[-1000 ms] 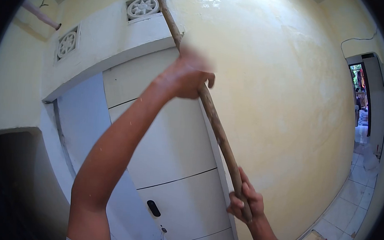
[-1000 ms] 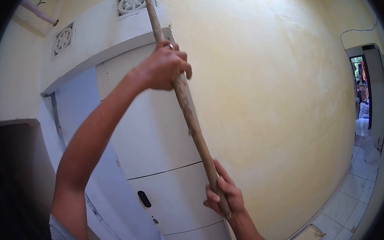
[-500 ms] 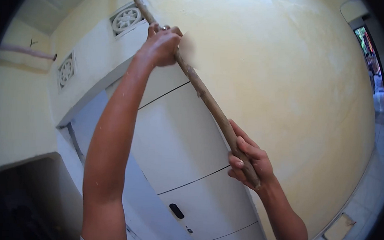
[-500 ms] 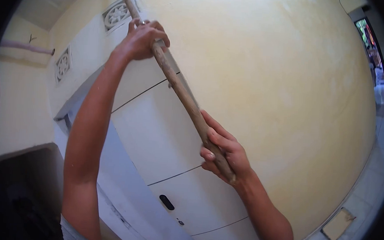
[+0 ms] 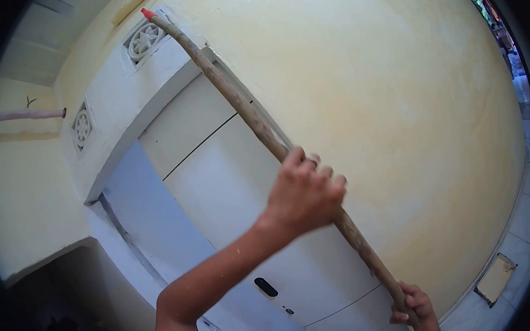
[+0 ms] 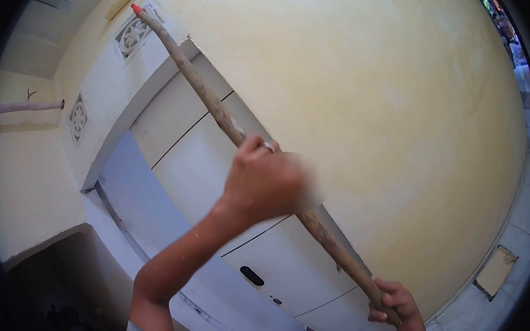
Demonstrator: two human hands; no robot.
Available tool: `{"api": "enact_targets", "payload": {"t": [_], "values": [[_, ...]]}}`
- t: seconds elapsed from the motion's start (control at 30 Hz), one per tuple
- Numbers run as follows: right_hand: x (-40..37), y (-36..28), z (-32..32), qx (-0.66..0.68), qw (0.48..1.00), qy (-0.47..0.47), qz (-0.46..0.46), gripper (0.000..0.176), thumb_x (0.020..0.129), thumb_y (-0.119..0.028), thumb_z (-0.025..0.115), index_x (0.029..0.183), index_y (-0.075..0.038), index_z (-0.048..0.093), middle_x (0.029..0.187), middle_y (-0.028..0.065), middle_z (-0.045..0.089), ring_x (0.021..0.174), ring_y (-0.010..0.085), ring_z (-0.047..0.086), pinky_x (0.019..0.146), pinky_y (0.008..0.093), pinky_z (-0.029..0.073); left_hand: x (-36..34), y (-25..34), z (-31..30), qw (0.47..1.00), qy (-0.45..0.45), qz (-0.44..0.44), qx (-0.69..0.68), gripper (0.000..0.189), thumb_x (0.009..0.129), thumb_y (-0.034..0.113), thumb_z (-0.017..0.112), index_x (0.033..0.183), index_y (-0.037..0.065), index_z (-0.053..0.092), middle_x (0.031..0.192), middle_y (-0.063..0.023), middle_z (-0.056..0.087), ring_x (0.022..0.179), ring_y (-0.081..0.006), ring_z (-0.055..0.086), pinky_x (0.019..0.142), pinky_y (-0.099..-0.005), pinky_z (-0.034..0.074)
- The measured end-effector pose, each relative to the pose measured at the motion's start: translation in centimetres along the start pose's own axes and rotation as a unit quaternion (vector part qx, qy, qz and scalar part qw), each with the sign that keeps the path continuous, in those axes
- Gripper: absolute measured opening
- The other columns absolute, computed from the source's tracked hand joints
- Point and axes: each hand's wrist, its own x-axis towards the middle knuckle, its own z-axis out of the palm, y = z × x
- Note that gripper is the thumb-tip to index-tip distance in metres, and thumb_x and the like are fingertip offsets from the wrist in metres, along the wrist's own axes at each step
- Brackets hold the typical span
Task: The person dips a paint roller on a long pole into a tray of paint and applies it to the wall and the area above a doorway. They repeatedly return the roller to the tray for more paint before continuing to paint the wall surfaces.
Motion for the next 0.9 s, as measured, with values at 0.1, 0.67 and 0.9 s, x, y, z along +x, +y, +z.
{"api": "enact_targets", "payload": {"t": [0.1,0.67,0.9], "values": [[-4.3,1.5,-2.4,0.011,0.999,-0.038,0.011,0.053,0.089,-0.015,0.066,0.139,-0.01,0.049,0.109,0.0115,0.063,0.061,0.0214,0.05,0.053,0.0353,0.037,-1.0,3.7,0.2,0.999,0.032,0.02,-0.035,0.026,0.077,0.018,0.064,0.054,0.011,0.052,0.052,-0.0038,0.055,0.056,-0.0208,0.06,0.065,-0.0361,0.041],[-10.6,3.8,-5.4,-0.003,1.0,-0.02,0.018,0.047,0.09,-0.015,0.063,0.136,-0.018,0.053,0.097,0.0089,0.058,0.055,0.0178,0.048,0.048,0.0318,0.036,-2.5,9.2,-0.5,0.996,0.033,0.047,-0.063,0.015,0.067,0.007,0.058,0.057,0.011,0.047,0.048,-0.0021,0.047,0.053,-0.0177,0.056,0.057,-0.033,0.037],[-3.6,2.9,0.5,0.028,0.998,-0.054,0.029,0.053,0.092,-0.015,0.062,0.143,-0.015,0.045,0.113,0.0089,0.06,0.063,0.0212,0.046,0.056,0.0359,0.035,-0.9,0.9,-2.0,0.998,0.024,0.03,-0.043,0.023,0.076,0.022,0.068,0.058,0.012,0.055,0.055,-0.0019,0.058,0.059,-0.0204,0.061,0.072,-0.0351,0.043]]}}
